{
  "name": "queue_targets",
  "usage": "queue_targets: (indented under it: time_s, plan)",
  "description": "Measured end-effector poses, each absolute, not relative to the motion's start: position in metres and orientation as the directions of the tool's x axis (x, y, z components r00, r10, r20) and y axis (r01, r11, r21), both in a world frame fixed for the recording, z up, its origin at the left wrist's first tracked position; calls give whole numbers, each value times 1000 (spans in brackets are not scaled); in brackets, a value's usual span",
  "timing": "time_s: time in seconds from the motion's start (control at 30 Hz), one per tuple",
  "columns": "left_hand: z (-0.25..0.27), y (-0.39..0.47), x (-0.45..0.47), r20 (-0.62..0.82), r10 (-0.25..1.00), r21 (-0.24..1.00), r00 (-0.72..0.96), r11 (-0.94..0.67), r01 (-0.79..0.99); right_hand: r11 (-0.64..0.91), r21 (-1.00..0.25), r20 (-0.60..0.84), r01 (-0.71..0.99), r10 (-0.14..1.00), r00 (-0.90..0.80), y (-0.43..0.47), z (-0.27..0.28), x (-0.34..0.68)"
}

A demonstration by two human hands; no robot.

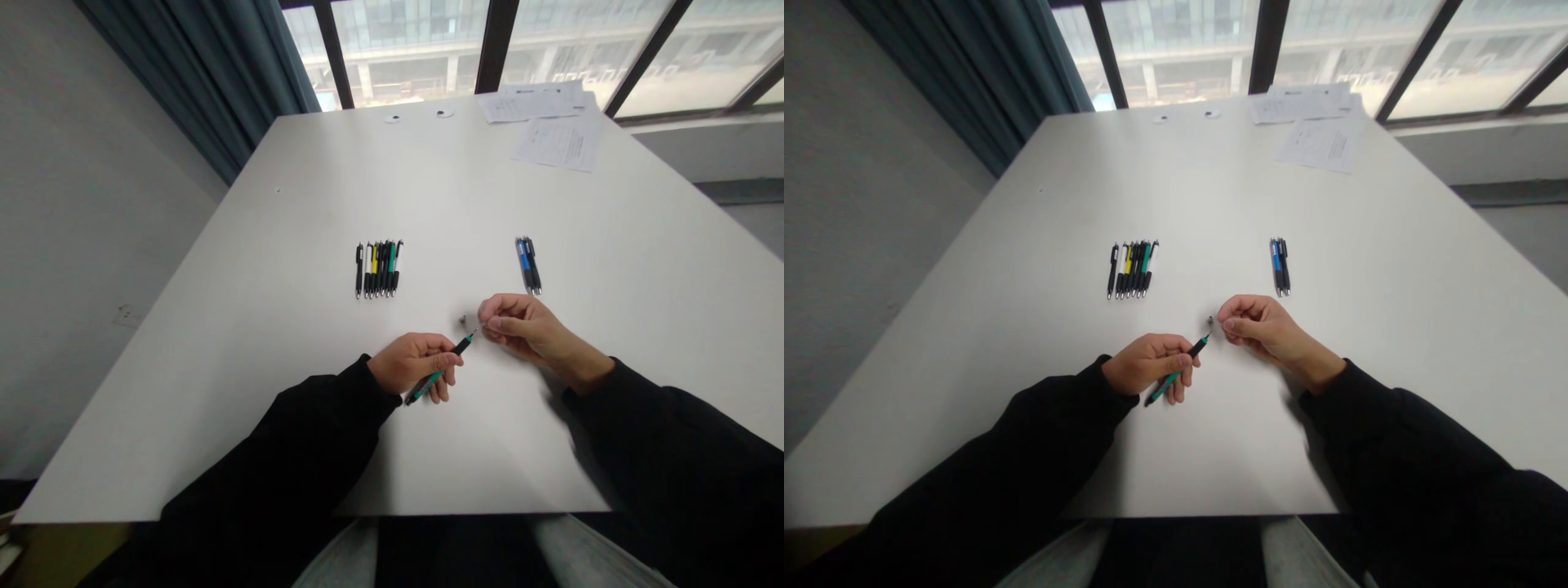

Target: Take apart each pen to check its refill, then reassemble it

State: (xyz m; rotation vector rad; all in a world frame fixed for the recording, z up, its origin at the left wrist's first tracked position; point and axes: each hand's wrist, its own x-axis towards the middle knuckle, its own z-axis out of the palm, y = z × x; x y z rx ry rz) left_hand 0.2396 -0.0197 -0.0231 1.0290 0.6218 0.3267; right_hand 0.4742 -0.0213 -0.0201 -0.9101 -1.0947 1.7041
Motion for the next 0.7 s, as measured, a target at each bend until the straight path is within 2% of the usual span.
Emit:
queue_targets:
  time_s: [0.4, 0.7]
  plan:
    - [-21, -20, 240, -344, 532, 873, 774, 486, 54, -213, -957, -129, -198, 922, -365, -23, -23, 473]
    - [-21, -19, 240, -334, 520, 878, 787, 474, 59, -84, -996, -67, -16, 885, -461, -21, -22, 473]
